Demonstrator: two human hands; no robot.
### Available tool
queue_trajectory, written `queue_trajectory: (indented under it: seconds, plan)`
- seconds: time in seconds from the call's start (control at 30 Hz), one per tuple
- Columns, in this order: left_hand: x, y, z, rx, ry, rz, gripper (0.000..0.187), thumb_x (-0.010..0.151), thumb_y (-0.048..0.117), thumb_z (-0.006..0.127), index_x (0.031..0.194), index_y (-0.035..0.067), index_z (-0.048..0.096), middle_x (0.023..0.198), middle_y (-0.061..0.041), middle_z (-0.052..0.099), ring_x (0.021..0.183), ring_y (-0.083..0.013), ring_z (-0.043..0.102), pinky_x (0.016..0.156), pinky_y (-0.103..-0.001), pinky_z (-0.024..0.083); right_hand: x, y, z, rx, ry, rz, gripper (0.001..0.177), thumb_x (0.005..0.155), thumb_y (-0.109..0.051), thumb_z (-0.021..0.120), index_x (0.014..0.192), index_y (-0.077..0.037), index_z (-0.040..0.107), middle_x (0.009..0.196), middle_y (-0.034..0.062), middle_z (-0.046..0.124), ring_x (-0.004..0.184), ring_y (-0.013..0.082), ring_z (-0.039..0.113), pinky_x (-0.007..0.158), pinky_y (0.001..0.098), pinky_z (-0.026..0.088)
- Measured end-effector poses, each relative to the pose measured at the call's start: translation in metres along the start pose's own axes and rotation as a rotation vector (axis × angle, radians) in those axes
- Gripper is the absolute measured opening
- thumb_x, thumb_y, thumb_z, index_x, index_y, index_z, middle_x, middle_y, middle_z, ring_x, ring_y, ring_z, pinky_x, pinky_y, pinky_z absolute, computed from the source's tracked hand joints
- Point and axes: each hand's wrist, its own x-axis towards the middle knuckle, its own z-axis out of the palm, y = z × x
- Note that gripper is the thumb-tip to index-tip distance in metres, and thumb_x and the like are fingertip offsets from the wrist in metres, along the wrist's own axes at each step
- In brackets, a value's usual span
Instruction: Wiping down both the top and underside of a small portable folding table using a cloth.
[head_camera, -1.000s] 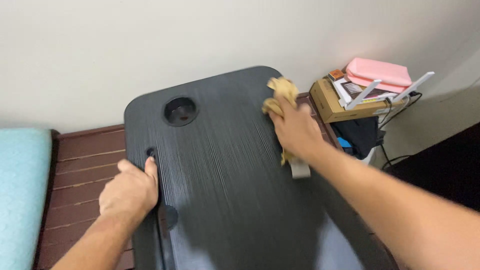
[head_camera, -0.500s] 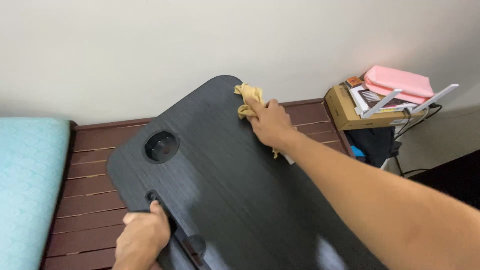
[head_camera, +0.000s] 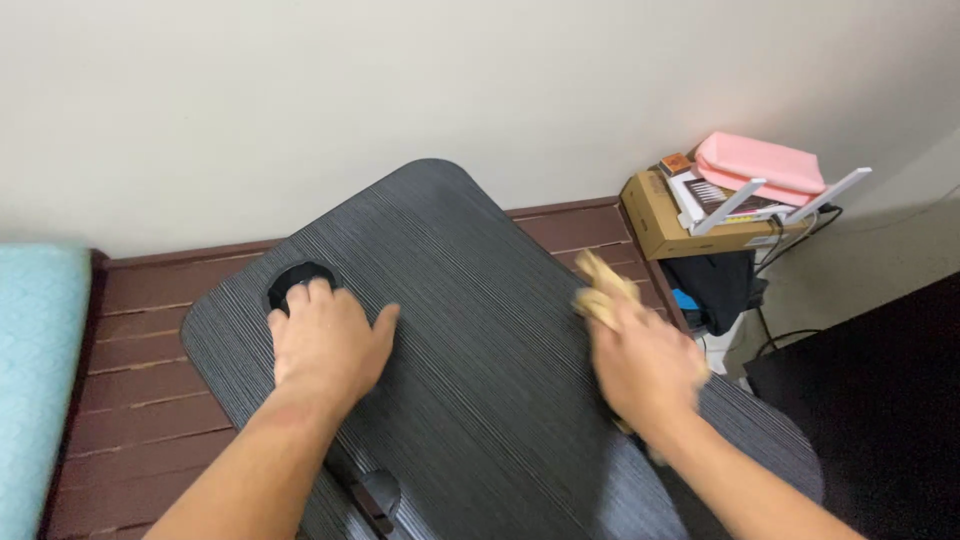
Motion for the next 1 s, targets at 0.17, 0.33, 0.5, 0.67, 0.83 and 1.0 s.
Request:
queue_trajectory:
  seconds: [0.17,0.33,0.5,0.67,0.83,1.0]
  plan:
    - [0.024,0.01,-0.009,-0.045,-0.025,0.004,0.089,0.092,0.069,0.057,0.153,0.006,0.039,0.151,-0.017,0.051,0.143,-0.033,0.045,0.115,-0.051,0.038,0.0,0.007,-0.019,0.116,-0.075,0.201,0.05,0.092,-0.048,0.052,0.135,-0.026,0.064,0.117,0.0129,0.073,0.109,0.0367,0.066,0.095,0.0594,0.039]
    - [0.039,0.004,-0.001,-0.056,-0.139,-0.034,0.109,0.09,0.078,0.051,0.167,0.008,0.02,0.142,-0.021,0.061,0.13,-0.0352,0.062,0.111,-0.05,0.044,0.012,-0.003,-0.024,0.068,-0.236,0.35,0.06,0.089,-0.07,0.055,0.117,-0.019,0.07,0.109,0.0135,0.076,0.11,0.0348,0.068,0.101,0.0523,0.041]
    - [0.042,0.003,0.019,0.036,-0.009,-0.048,0.105,0.091,0.081,0.044,0.161,0.006,0.023,0.137,-0.021,0.06,0.129,-0.034,0.057,0.109,-0.052,0.037,0.024,0.002,-0.018,0.183,-0.256,0.351,0.067,0.083,-0.076,0.052,0.118,-0.021,0.068,0.106,0.014,0.077,0.108,0.0356,0.069,0.094,0.0521,0.041]
    - [0.027,-0.009,0.014,0.036,-0.066,-0.151,0.1,0.096,0.075,0.039,0.163,0.002,0.024,0.134,-0.023,0.064,0.122,-0.0347,0.064,0.109,-0.052,0.037,0.052,-0.016,-0.026,0.118,-0.314,0.26,0.067,0.082,-0.078,0.051,0.118,-0.024,0.069,0.108,0.0135,0.076,0.11,0.0347,0.069,0.092,0.051,0.04]
    - [0.017,-0.021,0.022,-0.067,-0.028,-0.252,0.103,0.095,0.075,0.042,0.16,-0.004,0.028,0.133,-0.027,0.064,0.122,-0.0373,0.063,0.11,-0.053,0.035,0.092,-0.028,-0.034,0.125,-0.264,0.08,0.068,0.081,-0.077,0.053,0.124,-0.026,0.069,0.106,0.0111,0.078,0.106,0.0331,0.071,0.097,0.0454,0.037]
    - [0.003,-0.018,-0.001,-0.08,-0.076,-0.298,0.081,0.099,0.063,0.051,0.143,-0.005,0.054,0.136,-0.027,0.065,0.127,-0.0398,0.063,0.107,-0.055,0.043,0.115,-0.037,-0.037,0.146,-0.327,-0.079,0.064,0.084,-0.073,0.051,0.127,-0.03,0.07,0.105,0.0065,0.079,0.106,0.0294,0.07,0.1,0.0448,0.034]
